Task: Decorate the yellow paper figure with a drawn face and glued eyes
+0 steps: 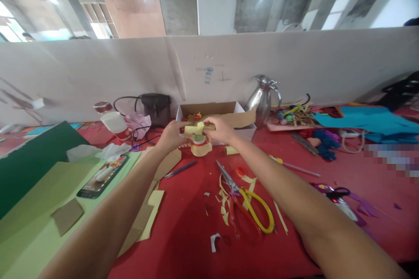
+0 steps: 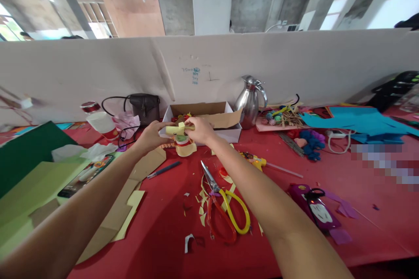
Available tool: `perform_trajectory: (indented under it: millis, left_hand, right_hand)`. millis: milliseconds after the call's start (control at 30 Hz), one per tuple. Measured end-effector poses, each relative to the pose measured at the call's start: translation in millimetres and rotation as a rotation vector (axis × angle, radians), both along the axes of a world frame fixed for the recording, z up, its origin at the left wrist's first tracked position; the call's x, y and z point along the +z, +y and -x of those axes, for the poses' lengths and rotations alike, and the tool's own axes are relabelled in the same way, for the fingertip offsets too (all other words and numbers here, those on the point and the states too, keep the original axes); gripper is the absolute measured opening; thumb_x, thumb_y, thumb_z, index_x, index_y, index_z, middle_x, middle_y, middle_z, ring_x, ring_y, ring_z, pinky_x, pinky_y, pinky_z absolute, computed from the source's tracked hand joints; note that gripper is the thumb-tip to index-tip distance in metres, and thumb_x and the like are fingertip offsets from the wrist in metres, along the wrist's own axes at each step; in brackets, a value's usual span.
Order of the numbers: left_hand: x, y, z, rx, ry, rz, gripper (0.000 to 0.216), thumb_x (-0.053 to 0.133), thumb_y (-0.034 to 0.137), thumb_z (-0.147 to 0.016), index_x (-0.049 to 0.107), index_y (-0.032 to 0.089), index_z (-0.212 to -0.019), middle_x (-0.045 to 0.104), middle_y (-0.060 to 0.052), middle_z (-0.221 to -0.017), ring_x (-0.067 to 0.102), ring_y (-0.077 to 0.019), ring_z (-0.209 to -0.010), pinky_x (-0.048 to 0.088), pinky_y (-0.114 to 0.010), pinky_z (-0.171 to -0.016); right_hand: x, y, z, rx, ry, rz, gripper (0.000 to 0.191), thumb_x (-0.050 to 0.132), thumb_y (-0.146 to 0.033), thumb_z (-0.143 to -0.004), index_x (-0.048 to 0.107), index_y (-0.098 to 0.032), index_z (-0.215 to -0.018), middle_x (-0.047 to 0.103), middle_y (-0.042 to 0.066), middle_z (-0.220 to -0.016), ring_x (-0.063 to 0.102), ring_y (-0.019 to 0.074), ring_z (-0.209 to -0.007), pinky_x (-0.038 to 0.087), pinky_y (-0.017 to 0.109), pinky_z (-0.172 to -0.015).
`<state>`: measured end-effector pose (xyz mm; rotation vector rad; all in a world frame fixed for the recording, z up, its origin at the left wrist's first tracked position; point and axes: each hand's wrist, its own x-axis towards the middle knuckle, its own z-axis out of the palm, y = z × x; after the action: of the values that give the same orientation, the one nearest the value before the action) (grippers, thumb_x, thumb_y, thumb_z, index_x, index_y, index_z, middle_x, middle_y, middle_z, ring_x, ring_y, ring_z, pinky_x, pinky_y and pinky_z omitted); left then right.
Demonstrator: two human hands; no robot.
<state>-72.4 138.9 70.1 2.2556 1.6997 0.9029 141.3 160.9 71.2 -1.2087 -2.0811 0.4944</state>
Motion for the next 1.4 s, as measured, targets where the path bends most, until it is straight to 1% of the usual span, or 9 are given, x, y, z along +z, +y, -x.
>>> perform_trajectory:
  millis: [133,300,500,633,733,1000,1167,1300,1400]
  left_hand:
    - [1.4,-1.8,1.6,0.003,0.002,-0.002,0.061,0.079,0.031,-0.061,0.069,0.023,-0.121,0.057,-0.002,-0.089,0.057,-0.0190,-0.081,0.047,-0.031,-0.078]
    - [2.1,-3.3,3.1,-0.032,-0.024,-0.047,0.062,0.079,0.032,-0.064,0.065,0.023,-0.124,0.059,-0.002,-0.092,0.056,-0.0200,-0.087,0.045,-0.031,-0.082]
    - [1.8,-5.8,1.2,0.004,-0.066,-0.083,0.039,0.069,0.045,-0.078,0.073,0.025,-0.112,0.052,-0.001,-0.084,0.053,-0.0162,-0.078,0.044,-0.030,-0.081]
    - [-2.0,-4.7,-0.3,0.026,-0.072,-0.079,0.033,0.066,0.040,-0.080,0.075,0.024,-0.106,0.051,0.000,-0.081,0.052,-0.0155,-0.075,0.044,-0.029,-0.081]
    - [-7.1,-3.5,0.0,0.061,-0.070,-0.057,0.032,0.065,0.038,-0.079,0.076,0.022,-0.104,0.052,-0.001,-0.082,0.053,-0.0152,-0.074,0.045,-0.030,-0.081]
    - [-20.8,-2.7,0.4,0.088,-0.008,-0.086,0.024,0.063,0.033,-0.078,0.077,0.021,-0.094,0.055,-0.002,-0.078,0.056,-0.0176,-0.077,0.047,-0.030,-0.079]
    - [-23.8,0.5,-1.6,0.115,0.017,-0.087,0.024,0.063,0.033,-0.077,0.077,0.020,-0.092,0.055,-0.003,-0.078,0.056,-0.0178,-0.075,0.048,-0.029,-0.076]
    - [-22.9,1.6,-4.3,0.090,0.045,-0.058,0.022,0.060,0.031,-0.079,0.077,0.019,-0.085,0.057,-0.003,-0.075,0.056,-0.0187,-0.075,0.047,-0.030,-0.076]
    - [-20.0,0.9,-4.7,0.102,0.049,-0.048,0.023,0.061,0.030,-0.079,0.078,0.018,-0.089,0.057,-0.003,-0.075,0.055,-0.0185,-0.074,0.046,-0.030,-0.077]
  right_hand:
    - [-0.6,-1.6,-0.4,-0.005,-0.013,0.027,0.017,0.063,-0.023,-0.080,0.069,-0.023,-0.096,0.073,0.002,-0.103,0.065,0.0250,-0.100,0.047,0.035,-0.082]
    - [-0.7,-0.9,-0.8,0.006,-0.003,0.017,0.019,0.063,-0.023,-0.080,0.069,-0.022,-0.098,0.073,0.004,-0.106,0.065,0.0251,-0.102,0.047,0.035,-0.085]
    - [0.5,-0.3,-2.8,0.016,0.020,0.022,0.017,0.063,-0.022,-0.080,0.070,-0.022,-0.095,0.073,0.003,-0.105,0.065,0.0244,-0.103,0.049,0.037,-0.087]
    - [-4.4,0.9,-6.8,0.013,0.056,0.017,0.028,0.068,-0.021,-0.078,0.069,-0.023,-0.105,0.071,0.004,-0.114,0.064,0.0247,-0.110,0.048,0.040,-0.094]
    - [-9.3,1.0,-9.4,0.043,0.060,0.025,0.032,0.070,-0.023,-0.078,0.068,-0.025,-0.110,0.072,0.004,-0.114,0.065,0.0248,-0.107,0.050,0.040,-0.093]
    - [-11.6,-0.2,-1.5,0.034,-0.048,-0.075,0.019,0.071,-0.022,-0.079,0.076,-0.026,-0.096,0.075,0.003,-0.106,0.065,0.0267,-0.105,0.046,0.040,-0.093]
    - [-13.4,-3.1,0.2,-0.043,-0.145,-0.035,0.021,0.068,-0.030,-0.081,0.076,-0.028,-0.101,0.074,0.003,-0.111,0.061,0.0317,-0.111,0.043,0.044,-0.092]
    - [-14.4,-3.0,0.6,-0.059,-0.168,-0.013,0.024,0.066,-0.033,-0.082,0.075,-0.029,-0.104,0.073,0.003,-0.115,0.058,0.0334,-0.114,0.042,0.046,-0.093]
    - [-13.4,-1.7,1.5,-0.057,-0.151,-0.024,0.024,0.066,-0.032,-0.081,0.075,-0.030,-0.104,0.073,0.003,-0.114,0.059,0.0331,-0.115,0.043,0.046,-0.095]
